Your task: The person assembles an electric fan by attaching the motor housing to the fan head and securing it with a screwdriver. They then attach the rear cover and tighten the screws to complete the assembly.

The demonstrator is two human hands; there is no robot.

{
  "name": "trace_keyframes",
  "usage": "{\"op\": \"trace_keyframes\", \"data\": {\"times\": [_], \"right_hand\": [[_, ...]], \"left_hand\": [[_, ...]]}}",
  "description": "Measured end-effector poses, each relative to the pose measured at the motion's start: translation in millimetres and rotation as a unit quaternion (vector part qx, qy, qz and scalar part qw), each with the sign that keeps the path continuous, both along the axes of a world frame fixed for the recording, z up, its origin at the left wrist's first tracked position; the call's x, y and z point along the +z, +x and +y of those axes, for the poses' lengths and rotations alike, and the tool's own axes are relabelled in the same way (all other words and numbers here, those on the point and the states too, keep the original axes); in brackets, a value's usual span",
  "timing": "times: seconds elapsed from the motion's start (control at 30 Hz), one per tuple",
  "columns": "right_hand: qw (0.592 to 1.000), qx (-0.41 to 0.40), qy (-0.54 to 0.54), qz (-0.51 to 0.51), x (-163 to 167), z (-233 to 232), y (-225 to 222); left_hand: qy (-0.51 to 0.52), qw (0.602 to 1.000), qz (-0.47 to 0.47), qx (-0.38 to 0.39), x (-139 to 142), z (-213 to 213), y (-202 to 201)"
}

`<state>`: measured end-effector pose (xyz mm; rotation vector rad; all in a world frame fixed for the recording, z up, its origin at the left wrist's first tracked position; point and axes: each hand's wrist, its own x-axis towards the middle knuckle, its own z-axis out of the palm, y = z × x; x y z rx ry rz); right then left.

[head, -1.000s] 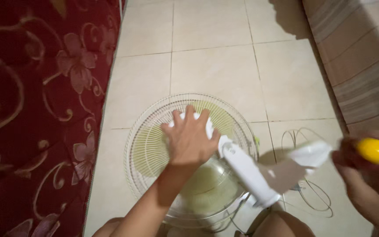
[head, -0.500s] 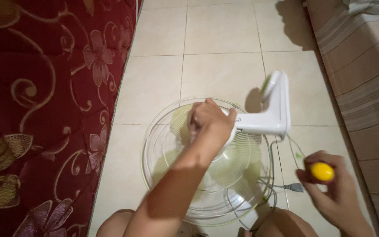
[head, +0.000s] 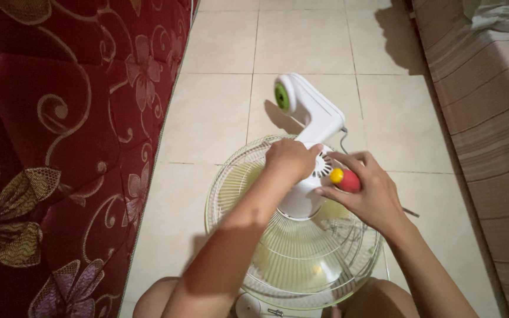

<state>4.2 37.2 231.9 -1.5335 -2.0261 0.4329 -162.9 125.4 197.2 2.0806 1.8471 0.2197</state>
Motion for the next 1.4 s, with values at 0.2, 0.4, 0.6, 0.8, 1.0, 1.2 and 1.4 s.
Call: {"op": "trace_keyframes", "data": {"times": [0.2, 0.4, 0.6, 0.8, 1.0, 1.2, 1.4], "right_hand": [[0.994, 0.033, -0.026, -0.103, 17, 14, -25], [0.949, 0.064, -0.127, -0.281, 52, 28, -46], [0.883, 0.084, -0.207, -0.412, 72, 37, -67], [0.883, 0.08, -0.23, -0.402, 66, 48, -75], [0.892, 0.132, -0.225, -0.369, 64, 59, -67], [0.874, 0.136, -0.244, -0.397, 64, 63, -66], [0.84, 0.124, -0.266, -0.457, 68, 65, -62]], "left_hand": [[-0.152, 0.963, -0.214, 0.064, 26, -27, -40], [-0.222, 0.874, -0.427, 0.07, -21, -20, -81], [-0.045, 0.952, -0.295, -0.074, -116, -19, -106], [-0.08, 0.964, -0.219, -0.13, -127, -3, -101], [-0.086, 0.962, -0.162, -0.203, -99, 19, -93], [-0.108, 0.935, -0.215, -0.26, -102, 36, -75], [-0.073, 0.956, -0.14, -0.246, -98, 27, -76]]}}
